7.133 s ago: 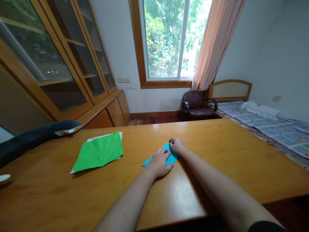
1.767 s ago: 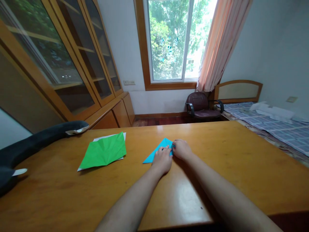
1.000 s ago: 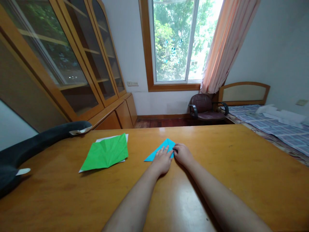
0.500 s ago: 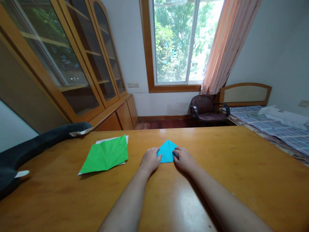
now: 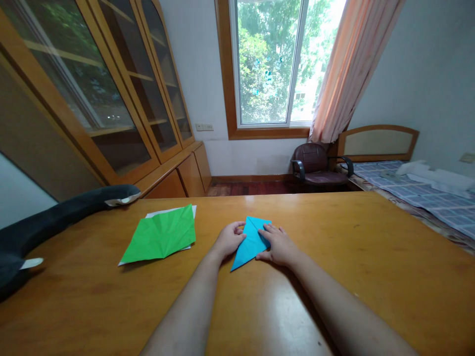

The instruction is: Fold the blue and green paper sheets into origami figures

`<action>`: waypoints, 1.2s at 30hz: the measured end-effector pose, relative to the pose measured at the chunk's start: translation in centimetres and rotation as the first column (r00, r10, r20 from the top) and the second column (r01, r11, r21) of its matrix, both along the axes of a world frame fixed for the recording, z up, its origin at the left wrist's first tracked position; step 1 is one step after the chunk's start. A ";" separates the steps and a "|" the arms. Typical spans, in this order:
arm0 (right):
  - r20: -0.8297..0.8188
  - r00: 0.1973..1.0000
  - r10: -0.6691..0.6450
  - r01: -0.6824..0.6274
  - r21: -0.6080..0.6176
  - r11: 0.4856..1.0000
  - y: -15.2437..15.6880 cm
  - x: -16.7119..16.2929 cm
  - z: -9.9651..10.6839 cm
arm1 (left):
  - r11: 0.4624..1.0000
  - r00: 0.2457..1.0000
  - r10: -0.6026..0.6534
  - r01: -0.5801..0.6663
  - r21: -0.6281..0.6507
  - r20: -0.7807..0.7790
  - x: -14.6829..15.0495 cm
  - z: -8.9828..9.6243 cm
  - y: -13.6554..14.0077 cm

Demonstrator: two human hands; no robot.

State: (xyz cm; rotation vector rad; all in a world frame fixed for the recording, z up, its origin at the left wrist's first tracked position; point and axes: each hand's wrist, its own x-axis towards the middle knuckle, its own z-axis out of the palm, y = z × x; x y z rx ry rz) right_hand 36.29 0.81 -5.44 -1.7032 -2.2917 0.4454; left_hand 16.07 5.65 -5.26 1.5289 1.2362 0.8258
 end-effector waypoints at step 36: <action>-0.728 0.685 0.015 0.265 0.268 0.926 0.2 -0.5 0.9 | 0.999 0.799 -0.030 0.008 0.039 0.601 1.3 -0.2 -0.3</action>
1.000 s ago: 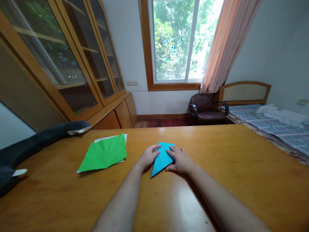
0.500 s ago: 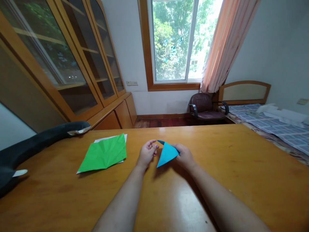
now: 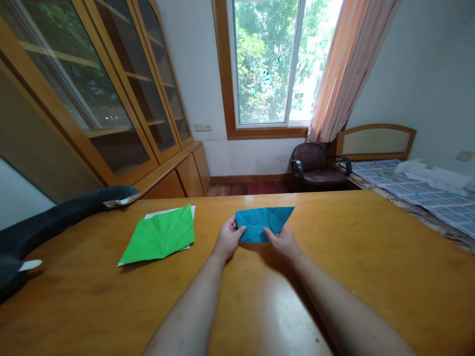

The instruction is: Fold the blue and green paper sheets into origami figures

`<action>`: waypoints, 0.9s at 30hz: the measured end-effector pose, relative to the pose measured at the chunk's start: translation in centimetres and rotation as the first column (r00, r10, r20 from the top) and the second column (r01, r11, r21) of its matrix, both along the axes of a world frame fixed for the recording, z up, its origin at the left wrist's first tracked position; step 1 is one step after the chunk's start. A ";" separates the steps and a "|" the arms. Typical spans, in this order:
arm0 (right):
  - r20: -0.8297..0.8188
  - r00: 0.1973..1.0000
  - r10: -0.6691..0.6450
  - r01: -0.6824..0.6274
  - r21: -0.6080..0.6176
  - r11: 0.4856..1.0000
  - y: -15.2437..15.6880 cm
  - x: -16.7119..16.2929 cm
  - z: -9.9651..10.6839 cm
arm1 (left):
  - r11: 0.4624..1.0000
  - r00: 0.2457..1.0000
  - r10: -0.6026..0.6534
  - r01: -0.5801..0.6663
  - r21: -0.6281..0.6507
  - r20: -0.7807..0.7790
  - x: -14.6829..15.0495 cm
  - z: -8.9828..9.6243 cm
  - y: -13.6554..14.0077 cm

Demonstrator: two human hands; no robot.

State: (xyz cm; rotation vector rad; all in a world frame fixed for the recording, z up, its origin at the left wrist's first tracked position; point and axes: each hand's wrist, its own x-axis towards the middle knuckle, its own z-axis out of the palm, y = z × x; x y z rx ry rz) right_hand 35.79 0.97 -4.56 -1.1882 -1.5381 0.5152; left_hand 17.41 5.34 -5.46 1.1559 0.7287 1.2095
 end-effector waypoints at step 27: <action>0.381 0.910 -0.164 0.281 -0.277 0.919 2.6 4.0 -2.5 | 0.853 0.068 0.467 0.231 0.469 -0.882 -0.6 -0.1 0.1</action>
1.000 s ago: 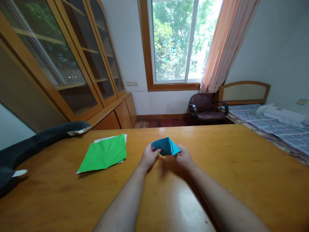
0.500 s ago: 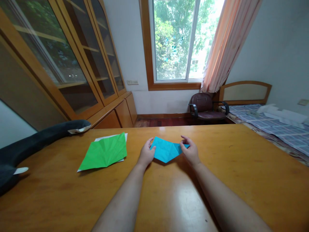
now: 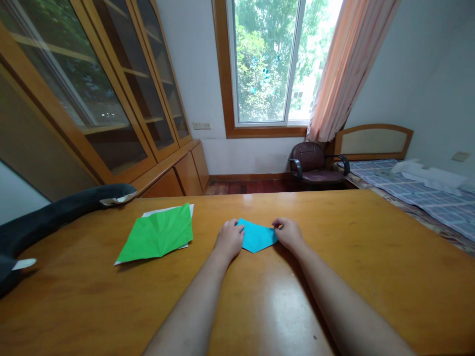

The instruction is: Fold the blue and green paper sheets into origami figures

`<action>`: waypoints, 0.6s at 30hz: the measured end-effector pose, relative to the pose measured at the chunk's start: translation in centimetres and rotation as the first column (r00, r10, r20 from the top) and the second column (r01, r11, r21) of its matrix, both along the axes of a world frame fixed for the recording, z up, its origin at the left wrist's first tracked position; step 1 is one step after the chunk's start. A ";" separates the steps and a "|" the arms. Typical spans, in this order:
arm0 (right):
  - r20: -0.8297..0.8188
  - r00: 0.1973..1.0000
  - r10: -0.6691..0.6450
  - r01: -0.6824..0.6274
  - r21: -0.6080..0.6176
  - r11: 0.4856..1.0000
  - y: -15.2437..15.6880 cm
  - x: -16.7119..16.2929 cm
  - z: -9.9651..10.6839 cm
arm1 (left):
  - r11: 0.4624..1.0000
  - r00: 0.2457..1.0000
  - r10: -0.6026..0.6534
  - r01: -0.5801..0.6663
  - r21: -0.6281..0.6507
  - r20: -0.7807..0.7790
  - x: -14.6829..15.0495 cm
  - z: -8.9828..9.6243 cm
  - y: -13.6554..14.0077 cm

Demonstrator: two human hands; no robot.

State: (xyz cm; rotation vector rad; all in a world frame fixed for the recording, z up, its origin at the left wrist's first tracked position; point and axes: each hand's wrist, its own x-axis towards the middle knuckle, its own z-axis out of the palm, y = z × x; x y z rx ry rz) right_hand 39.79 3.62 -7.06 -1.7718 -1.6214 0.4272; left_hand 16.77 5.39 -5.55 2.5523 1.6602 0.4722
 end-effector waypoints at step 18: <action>-0.717 0.668 0.199 -0.176 0.107 0.978 -0.8 0.0 3.2 | 0.969 0.979 -0.202 0.198 -0.147 -0.017 2.1 0.1 -2.0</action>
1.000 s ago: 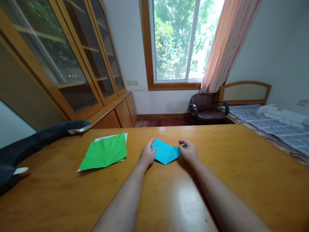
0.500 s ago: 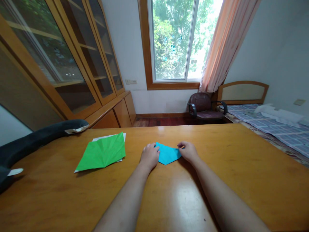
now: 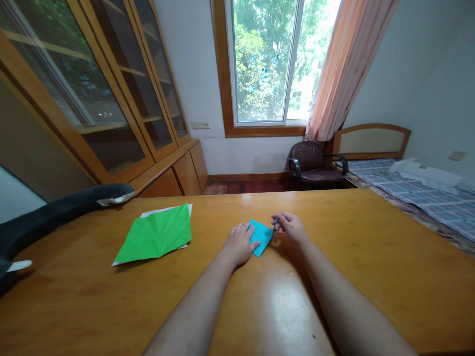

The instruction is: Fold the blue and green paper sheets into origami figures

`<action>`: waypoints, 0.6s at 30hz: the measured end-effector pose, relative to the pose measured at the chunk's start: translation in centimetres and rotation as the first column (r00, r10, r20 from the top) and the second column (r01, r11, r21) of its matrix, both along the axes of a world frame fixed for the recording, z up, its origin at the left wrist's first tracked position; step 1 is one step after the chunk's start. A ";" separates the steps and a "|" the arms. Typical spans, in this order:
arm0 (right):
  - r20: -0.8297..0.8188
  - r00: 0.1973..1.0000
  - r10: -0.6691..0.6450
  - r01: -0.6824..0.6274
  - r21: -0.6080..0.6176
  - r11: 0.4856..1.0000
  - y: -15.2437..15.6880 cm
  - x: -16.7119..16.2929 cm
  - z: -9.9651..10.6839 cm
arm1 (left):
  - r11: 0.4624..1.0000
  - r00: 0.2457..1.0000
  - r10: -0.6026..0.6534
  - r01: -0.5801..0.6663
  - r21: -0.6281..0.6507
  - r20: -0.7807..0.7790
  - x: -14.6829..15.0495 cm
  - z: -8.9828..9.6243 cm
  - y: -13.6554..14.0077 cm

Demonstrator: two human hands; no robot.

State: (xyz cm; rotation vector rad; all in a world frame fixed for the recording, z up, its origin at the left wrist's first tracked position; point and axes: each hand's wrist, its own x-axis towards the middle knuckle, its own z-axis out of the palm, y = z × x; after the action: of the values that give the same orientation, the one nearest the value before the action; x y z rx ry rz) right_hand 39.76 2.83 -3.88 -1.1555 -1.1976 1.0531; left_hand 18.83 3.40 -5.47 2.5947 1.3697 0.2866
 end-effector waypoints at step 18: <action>0.054 0.998 0.030 -0.021 -0.146 0.989 0.9 -1.6 -3.6 | 0.991 0.989 -0.122 0.126 -0.041 0.080 0.9 -0.9 0.0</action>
State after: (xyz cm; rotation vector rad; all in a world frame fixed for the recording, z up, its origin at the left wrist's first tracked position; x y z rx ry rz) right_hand 38.11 3.77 -7.48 -1.2926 -1.1973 1.1496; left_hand 19.74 3.38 -6.39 2.5882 1.1702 0.3288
